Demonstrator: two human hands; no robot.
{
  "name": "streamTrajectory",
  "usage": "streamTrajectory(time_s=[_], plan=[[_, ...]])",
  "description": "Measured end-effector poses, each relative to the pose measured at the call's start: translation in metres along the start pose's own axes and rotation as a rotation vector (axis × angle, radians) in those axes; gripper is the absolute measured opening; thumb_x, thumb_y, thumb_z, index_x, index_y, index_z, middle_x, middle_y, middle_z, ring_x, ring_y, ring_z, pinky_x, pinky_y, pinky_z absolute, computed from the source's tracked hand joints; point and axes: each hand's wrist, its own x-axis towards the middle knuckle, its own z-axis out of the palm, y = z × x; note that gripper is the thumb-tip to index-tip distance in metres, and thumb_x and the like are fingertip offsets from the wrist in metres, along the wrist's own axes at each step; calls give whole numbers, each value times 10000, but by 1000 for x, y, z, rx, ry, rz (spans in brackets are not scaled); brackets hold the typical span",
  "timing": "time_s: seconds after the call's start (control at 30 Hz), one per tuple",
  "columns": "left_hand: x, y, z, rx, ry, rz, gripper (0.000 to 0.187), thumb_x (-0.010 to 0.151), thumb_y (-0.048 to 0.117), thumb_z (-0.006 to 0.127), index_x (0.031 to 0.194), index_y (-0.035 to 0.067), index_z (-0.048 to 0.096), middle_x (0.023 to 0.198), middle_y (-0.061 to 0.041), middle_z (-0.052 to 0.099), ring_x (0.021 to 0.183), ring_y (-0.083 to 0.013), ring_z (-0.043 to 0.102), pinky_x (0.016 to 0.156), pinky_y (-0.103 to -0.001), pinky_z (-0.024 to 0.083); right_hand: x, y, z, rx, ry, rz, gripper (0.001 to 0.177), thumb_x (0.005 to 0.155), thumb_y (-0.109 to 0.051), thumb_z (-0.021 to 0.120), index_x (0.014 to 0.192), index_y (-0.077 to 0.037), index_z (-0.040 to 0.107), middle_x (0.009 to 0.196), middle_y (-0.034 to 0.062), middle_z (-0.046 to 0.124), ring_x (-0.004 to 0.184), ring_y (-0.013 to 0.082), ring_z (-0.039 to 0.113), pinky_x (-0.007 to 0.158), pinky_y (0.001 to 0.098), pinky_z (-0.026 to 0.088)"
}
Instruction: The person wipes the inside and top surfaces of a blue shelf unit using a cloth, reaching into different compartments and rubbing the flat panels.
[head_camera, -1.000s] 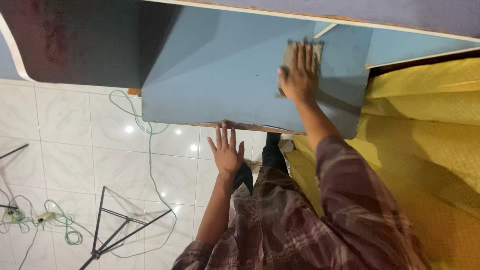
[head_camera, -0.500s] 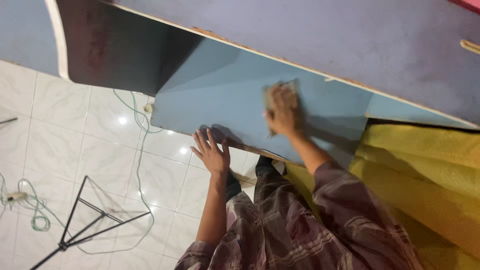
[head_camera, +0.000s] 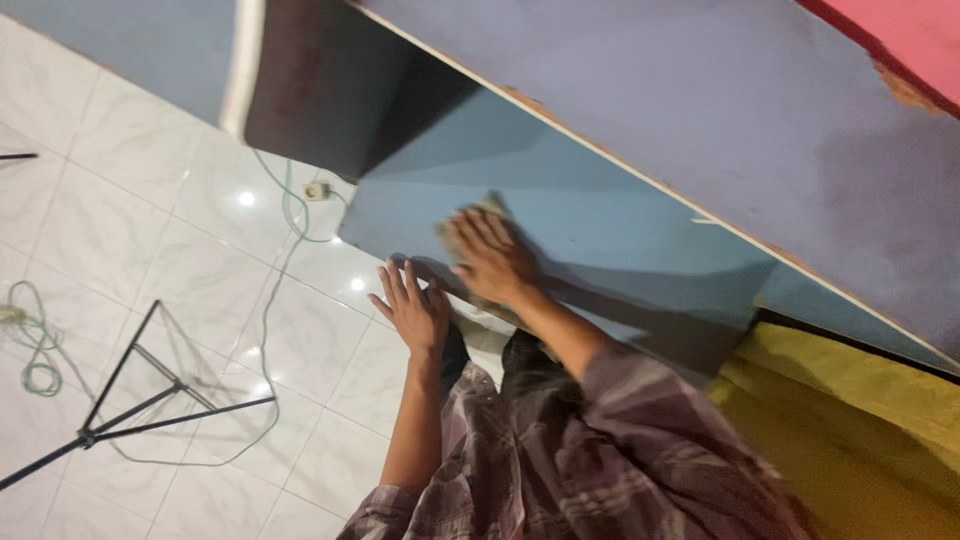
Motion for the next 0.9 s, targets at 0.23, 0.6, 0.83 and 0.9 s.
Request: streamTrajectory(time_s=[0.23,0.6,0.83,0.9], plan=[[49,-35,-16,-68,28,38,676,989,301,627,1552,9,393,1662,-244,309,1571,-431,210,1228,-687,71,40,95,-50,-208,241,268,847,977,-441,635,1616,10,310,1644,260,333,1520,444,307,1264,565,221],[59,-86,-32,-152,-19,125,627,1032,260,563,1565,-11,370,1658,-217,335,1574,-410,238,1249,-645,91,221,58,-1,-66,500,29,226,986,-289,701,944,-76,766,987,172,698,1034,412,590,983,617,447],[70,-86,-44,-375,-21,124,483,1089,213,454,1528,11,457,1619,-176,454,1547,-407,352,1253,-533,253,163,-51,1,-58,126,200,729,962,-527,491,1405,50,539,1449,345,491,1402,516,405,1254,569,149],[68,-81,-50,-475,4,101,485,1115,233,411,1537,-3,445,1611,-180,465,1542,-417,363,1252,-515,277,141,-74,12,-108,-13,123,777,1020,-558,405,1488,62,426,1557,311,385,1493,465,312,1258,535,111]])
